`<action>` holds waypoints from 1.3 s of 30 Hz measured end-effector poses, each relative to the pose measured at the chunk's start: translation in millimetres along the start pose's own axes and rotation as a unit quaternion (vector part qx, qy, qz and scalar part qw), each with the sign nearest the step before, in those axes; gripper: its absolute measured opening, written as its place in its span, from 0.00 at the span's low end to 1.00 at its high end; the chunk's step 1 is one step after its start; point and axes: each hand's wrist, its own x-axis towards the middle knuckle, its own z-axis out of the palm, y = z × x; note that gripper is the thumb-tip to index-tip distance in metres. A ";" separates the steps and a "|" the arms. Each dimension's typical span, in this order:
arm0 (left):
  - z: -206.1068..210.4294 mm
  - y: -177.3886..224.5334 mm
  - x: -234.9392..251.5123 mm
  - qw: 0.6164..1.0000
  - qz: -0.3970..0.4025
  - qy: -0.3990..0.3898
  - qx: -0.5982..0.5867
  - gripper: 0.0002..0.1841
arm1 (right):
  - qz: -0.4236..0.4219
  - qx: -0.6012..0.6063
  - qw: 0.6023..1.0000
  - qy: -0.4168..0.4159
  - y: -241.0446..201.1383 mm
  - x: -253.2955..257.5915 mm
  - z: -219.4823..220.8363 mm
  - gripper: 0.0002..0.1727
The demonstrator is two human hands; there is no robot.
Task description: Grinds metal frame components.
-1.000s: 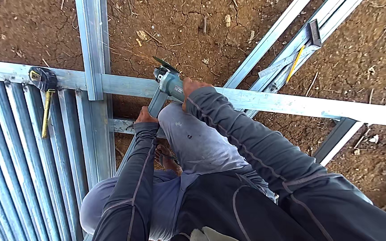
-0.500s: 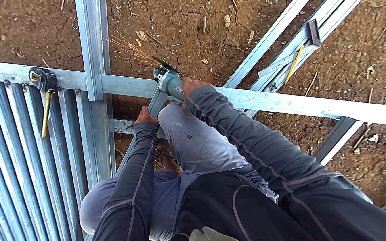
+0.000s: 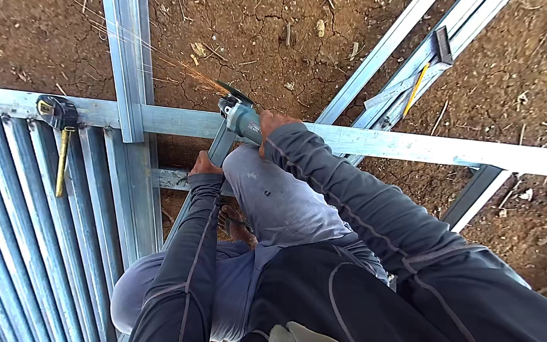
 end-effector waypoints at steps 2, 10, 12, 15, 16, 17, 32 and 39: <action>-0.5 0.6 -0.9 1.000 -0.006 -0.002 -0.003 0.38 | 0.019 -0.009 1.000 -0.020 5.2 13.4 6.9 0.49; 1.1 -0.8 0.1 1.000 -0.005 0.001 -0.007 0.40 | 0.013 -0.016 1.000 -0.019 3.1 18.5 5.5 0.50; -0.9 1.0 -0.1 1.000 -0.006 -0.006 -0.004 0.40 | 0.016 -0.021 0.999 -0.024 4.2 18.3 5.4 0.51; 0.9 0.2 0.6 1.000 -0.003 0.001 -0.004 0.39 | 0.013 -0.028 0.999 -0.032 3.7 15.9 2.3 0.50; 2.2 -0.9 0.8 1.000 -0.001 0.004 -0.004 0.39 | 0.011 -0.030 0.999 -0.030 3.1 15.9 2.0 0.49; 2.8 -1.4 1.3 1.000 0.000 0.007 -0.003 0.39 | 0.010 -0.029 0.999 -0.029 2.2 16.9 1.7 0.49; -2.2 1.8 -1.1 1.000 -0.008 -0.008 -0.001 0.37 | 0.019 -0.008 0.999 -0.025 11.4 16.6 9.7 0.50; -2.1 1.9 -0.8 1.000 -0.006 -0.004 0.002 0.37 | 0.021 -0.011 0.999 -0.040 7.9 13.8 3.1 0.50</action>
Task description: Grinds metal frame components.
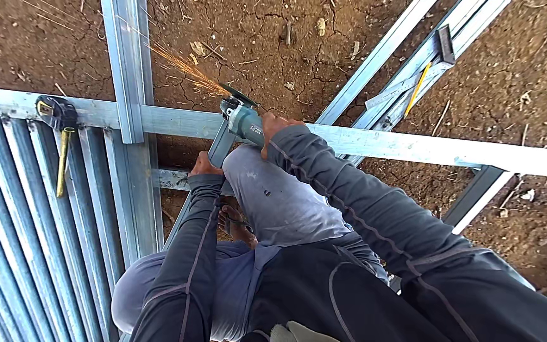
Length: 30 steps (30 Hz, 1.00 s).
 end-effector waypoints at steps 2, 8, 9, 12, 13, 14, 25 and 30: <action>1.0 -0.9 0.0 1.000 0.003 0.004 0.002 0.38 | -0.007 0.003 1.000 0.013 -2.5 -0.5 0.2 0.50; 2.0 -0.9 1.0 1.000 0.006 0.003 0.001 0.37 | -0.034 0.021 0.999 -0.031 -21.0 -47.8 -37.1 0.40; 1.0 -0.6 0.7 1.000 0.004 0.001 0.002 0.37 | -0.032 0.014 0.999 0.024 -11.7 -26.7 -15.4 0.42; 3.0 -1.5 0.3 1.000 0.006 0.010 0.008 0.36 | -0.010 0.000 1.000 0.014 1.0 0.8 2.0 0.49; 2.1 -1.0 0.0 1.000 0.006 0.007 0.004 0.36 | -0.005 -0.001 1.000 0.000 1.2 -0.4 -0.1 0.50; 0.9 -0.6 0.1 1.000 0.005 0.002 0.001 0.37 | -0.002 -0.001 1.000 -0.008 0.8 -2.4 -2.3 0.50; 3.5 -2.3 0.7 1.000 0.009 0.012 -0.002 0.37 | -0.003 -0.006 1.000 0.010 -4.8 2.0 -2.2 0.49; 4.9 -2.2 1.6 1.000 0.001 0.011 0.001 0.37 | 0.000 -0.008 1.000 0.006 1.6 -0.2 1.6 0.48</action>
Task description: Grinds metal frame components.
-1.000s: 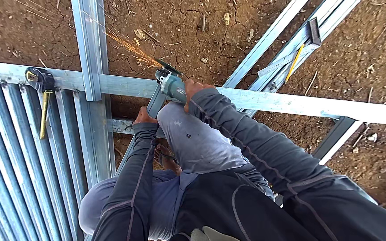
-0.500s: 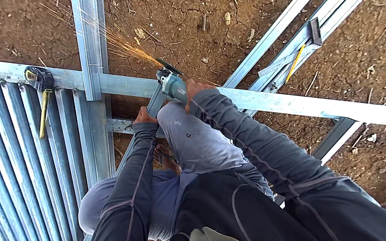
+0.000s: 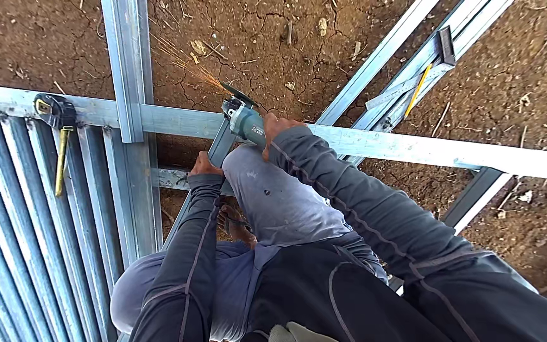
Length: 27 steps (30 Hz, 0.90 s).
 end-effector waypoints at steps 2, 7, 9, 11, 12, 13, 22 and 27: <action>-1.6 1.1 -0.5 1.000 0.000 -0.007 -0.002 0.38 | 0.001 0.000 1.000 0.002 -1.6 0.1 -1.1 0.49; -0.6 -0.5 0.2 1.000 0.005 -0.008 -0.001 0.39 | -0.040 0.019 0.998 -0.043 -22.6 -49.5 -41.2 0.38; 0.7 -1.3 1.6 1.000 0.005 -0.008 -0.001 0.39 | -0.034 0.025 0.997 -0.058 -21.2 -47.6 -42.7 0.39; 1.4 -1.1 1.9 1.000 0.004 -0.002 0.001 0.38 | -0.014 0.012 1.000 0.005 -4.5 -9.9 -8.4 0.47; 1.6 -0.8 1.7 1.000 0.004 0.000 0.000 0.38 | -0.005 0.008 1.000 0.009 -1.5 -1.2 -2.2 0.49; 2.3 -1.2 1.4 1.000 0.005 0.003 0.001 0.38 | 0.000 0.003 1.000 0.003 -1.1 1.6 -0.5 0.50; 2.7 -2.4 2.4 1.000 0.009 -0.002 0.000 0.40 | -0.013 -0.006 1.000 0.007 -3.6 5.1 -1.7 0.49; 1.8 -3.4 3.4 1.000 0.008 -0.008 -0.003 0.41 | -0.011 -0.003 1.000 0.004 1.0 0.1 -2.3 0.47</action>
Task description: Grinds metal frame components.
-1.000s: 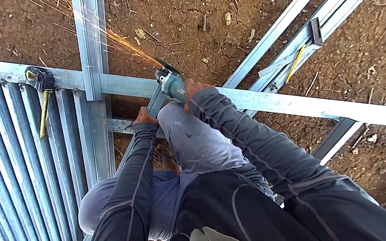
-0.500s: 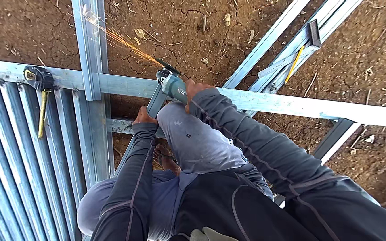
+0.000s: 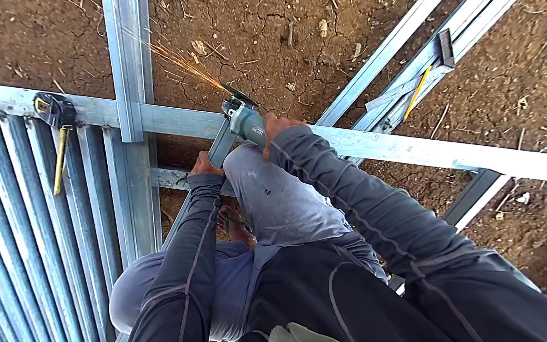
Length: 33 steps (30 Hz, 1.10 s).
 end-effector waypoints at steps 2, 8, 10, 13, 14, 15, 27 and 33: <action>-0.2 0.5 -1.0 1.000 0.005 0.004 -0.003 0.42 | 0.000 -0.002 1.000 -0.003 -2.1 0.9 -1.3 0.48; 0.9 0.1 -1.0 1.000 0.008 0.010 0.002 0.41 | 0.019 0.017 0.998 -0.056 -7.2 -9.5 -15.9 0.46; 1.1 -0.1 -0.1 1.000 0.005 0.008 0.001 0.40 | 0.023 0.010 0.997 -0.070 -5.5 -9.1 -17.3 0.46; 0.0 0.2 -1.3 1.000 0.004 0.007 0.003 0.41 | 0.013 0.008 1.000 0.013 -1.5 3.4 4.3 0.49; 0.0 -0.1 -1.1 1.000 0.006 0.011 0.002 0.41 | 0.004 0.009 1.000 0.018 -3.9 0.1 1.3 0.49; 0.0 -0.2 -1.4 1.000 0.008 0.014 0.000 0.41 | -0.011 0.012 1.000 0.021 -8.6 -9.7 -6.4 0.47; -5.6 5.5 -4.3 1.000 -0.008 0.000 0.002 0.39 | -0.050 0.004 0.997 0.055 -14.3 -13.6 10.8 0.51; 8.4 -0.9 -3.1 0.993 0.029 0.098 -0.067 0.42 | -0.072 0.018 0.995 0.071 -11.7 -26.1 20.2 0.50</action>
